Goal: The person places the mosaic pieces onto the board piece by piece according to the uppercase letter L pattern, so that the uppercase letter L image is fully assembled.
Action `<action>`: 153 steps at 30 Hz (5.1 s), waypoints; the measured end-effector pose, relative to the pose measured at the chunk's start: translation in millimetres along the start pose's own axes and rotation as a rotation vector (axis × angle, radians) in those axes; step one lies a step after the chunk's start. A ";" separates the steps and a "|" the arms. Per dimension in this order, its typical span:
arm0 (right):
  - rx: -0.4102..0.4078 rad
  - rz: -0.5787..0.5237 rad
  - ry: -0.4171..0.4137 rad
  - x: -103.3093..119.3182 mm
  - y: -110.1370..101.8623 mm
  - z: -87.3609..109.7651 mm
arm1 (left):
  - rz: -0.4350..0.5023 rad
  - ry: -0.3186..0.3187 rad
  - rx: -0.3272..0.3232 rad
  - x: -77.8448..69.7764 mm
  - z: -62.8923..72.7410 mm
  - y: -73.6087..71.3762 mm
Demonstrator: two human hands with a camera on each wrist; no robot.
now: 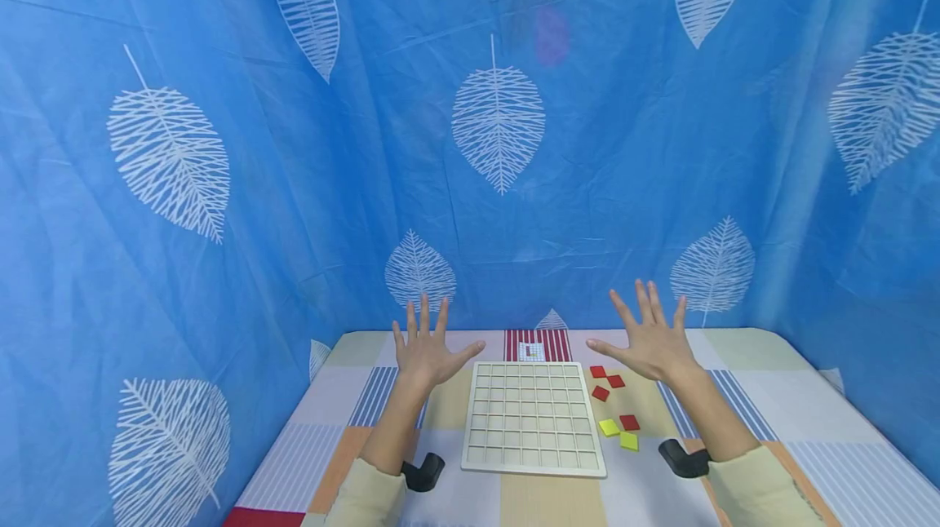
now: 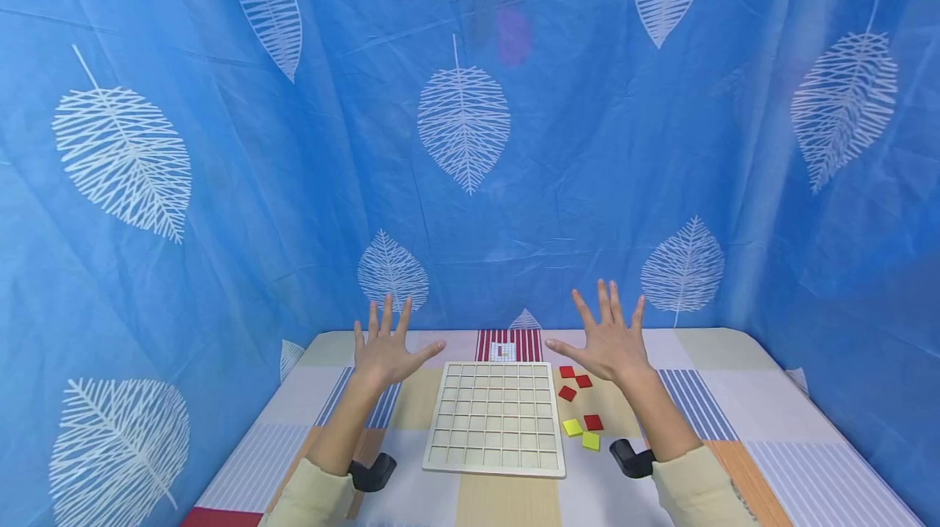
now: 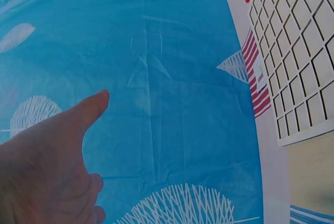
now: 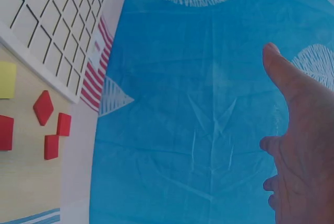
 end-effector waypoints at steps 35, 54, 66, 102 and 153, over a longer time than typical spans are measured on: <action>0.215 -0.539 0.275 -110.2 139.1 19.2 | 0.563 -0.068 0.024 -3.5 36.3 169.3; 0.016 -0.642 0.132 -26.0 130.4 -10.5 | 0.391 -0.008 -0.046 2.9 49.8 167.8; 0.054 -0.658 0.042 42.3 182.9 -32.9 | 0.410 0.029 -0.039 -2.2 47.5 166.7; 0.101 -0.642 0.084 24.4 199.0 -17.6 | 0.434 -0.004 -0.043 -6.1 47.3 172.7; 0.101 -0.584 0.038 44.7 189.4 -17.2 | 0.435 0.013 -0.034 -5.5 45.5 174.4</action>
Point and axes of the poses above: each hand's wrist, its own z-axis away from the middle knuckle, its own y-axis out of the palm, x = y × z, the point moved 5 cm from there along -z, towards the middle knuckle, and after that the axes turned 11 degrees about -z, right-handed, at the moved point
